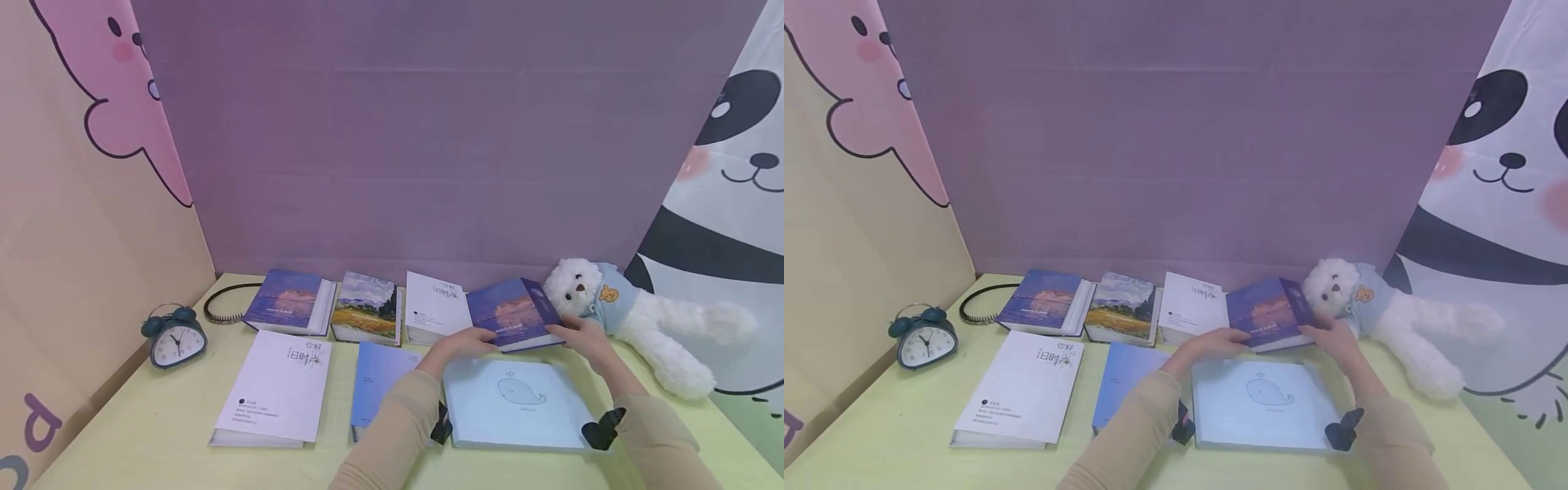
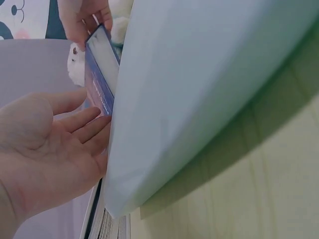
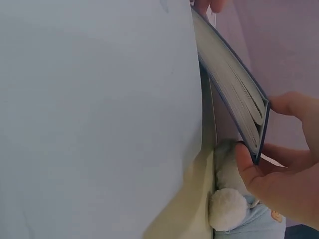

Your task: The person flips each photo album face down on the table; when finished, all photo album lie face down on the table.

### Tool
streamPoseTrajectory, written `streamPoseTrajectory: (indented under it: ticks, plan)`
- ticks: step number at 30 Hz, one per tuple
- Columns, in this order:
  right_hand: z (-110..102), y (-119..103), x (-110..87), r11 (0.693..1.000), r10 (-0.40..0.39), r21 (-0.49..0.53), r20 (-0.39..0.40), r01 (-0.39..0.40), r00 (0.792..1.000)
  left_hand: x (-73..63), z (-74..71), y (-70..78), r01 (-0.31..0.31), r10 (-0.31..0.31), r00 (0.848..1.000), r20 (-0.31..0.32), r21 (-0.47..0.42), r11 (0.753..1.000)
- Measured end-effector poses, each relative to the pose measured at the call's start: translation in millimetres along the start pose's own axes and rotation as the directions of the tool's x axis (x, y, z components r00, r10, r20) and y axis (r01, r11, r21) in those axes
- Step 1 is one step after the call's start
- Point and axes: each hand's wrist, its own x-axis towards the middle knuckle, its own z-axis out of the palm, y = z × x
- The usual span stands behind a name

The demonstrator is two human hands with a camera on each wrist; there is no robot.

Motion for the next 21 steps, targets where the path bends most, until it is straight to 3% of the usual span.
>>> streamPoseTrajectory:
  ticks: [7,13,21]
  plan:
    - [0,9,5.2,0.999,0.020,-0.026,0.017,-0.020,1.000,-0.2,-0.4,-0.5,0.009,-0.009,1.000,0.016,0.001,1.000]
    - [1,11,5.9,0.998,-0.007,-0.069,0.010,0.008,1.000,-1.1,1.1,-0.9,0.014,-0.014,1.000,0.020,-0.023,1.000]
    - [3,15,10.4,0.986,0.045,-0.164,0.104,-0.027,0.994,-3.0,2.2,0.6,-0.012,0.013,1.000,0.028,-0.045,0.999]
